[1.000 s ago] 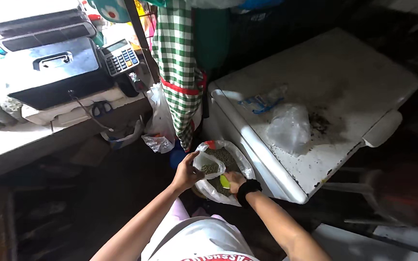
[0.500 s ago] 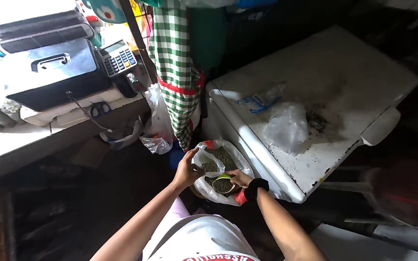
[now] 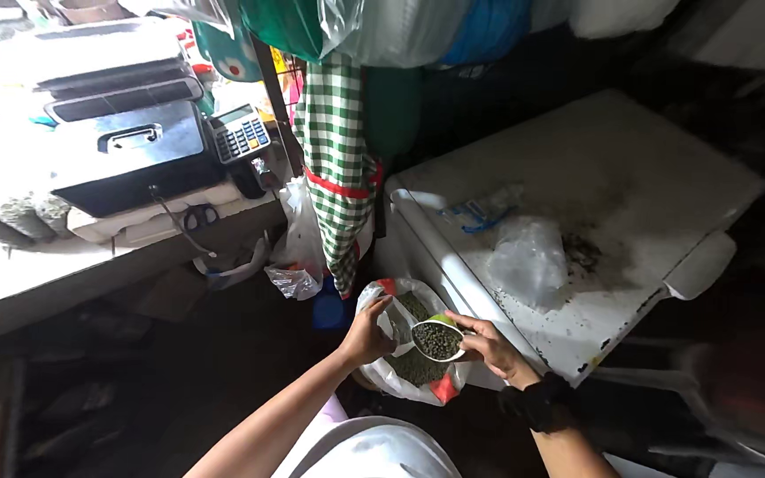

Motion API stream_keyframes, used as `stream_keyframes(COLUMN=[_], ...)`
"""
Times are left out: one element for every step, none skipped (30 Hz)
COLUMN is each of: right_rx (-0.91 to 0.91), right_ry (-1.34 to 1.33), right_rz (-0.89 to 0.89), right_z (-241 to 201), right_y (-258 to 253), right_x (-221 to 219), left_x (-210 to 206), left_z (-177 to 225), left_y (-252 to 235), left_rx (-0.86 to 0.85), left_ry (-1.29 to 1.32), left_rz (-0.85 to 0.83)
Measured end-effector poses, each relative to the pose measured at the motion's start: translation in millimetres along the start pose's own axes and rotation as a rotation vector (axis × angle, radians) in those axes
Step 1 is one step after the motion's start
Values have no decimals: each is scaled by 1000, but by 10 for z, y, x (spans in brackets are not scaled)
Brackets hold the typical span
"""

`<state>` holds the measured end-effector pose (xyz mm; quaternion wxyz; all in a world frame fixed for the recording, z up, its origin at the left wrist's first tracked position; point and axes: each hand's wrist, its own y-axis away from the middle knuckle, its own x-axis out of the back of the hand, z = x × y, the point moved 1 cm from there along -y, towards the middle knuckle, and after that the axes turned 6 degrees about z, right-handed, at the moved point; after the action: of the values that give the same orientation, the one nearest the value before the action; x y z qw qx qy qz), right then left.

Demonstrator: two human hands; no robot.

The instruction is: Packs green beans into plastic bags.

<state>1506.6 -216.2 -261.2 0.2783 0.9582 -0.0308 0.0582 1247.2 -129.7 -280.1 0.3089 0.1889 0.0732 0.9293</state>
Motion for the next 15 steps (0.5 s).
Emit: stream_keyframes(right_rx=[20,56,108,173,236,287,351,430,533,639,736,825,902,966,1007], right_ry=[22,71,147,261,397,514,603,671,730,786,826,862,893,920,939], right_rz=[20,39,66,107,152,203,251,287,326,373,423,481,536,583,611], right_z=[-70,-125,-167,-192,-221,-252,-253,-225,-164,-98,-49,-18,4,19,16], right_y=[20,27,23,6,-2,13,25,31,25,12,1,-7,-14,-23,-22], right_x=[-42,-103,-187,-293,-428,-597,-769,-920,-1038,-1121,-1173,-1206,-1225,-1233,-1229], left_x=[-17,-32,-43,-48,-47,-49,-48,-44,-36,-25,-12,2,12,20,28], left_z=[12,20,24,31,38,31,14,-12,-36,-59,-82,-105,-131,-160,-183], left_y=[0,4,6,9,13,20,30,35,45,56,63,70,78,81,82], left_rx=[-5,-10,-9,-7,-4,-5,-13,-24,-32,-35,-36,-36,-34,-30,-25], left_ry=[-11,-19,-23,-25,-22,-10,7,27,51,72,87,95,103,114,125], left_rz=[-13,-21,-26,-25,-22,-13,-1,15,32,47,61,73,82,91,97])
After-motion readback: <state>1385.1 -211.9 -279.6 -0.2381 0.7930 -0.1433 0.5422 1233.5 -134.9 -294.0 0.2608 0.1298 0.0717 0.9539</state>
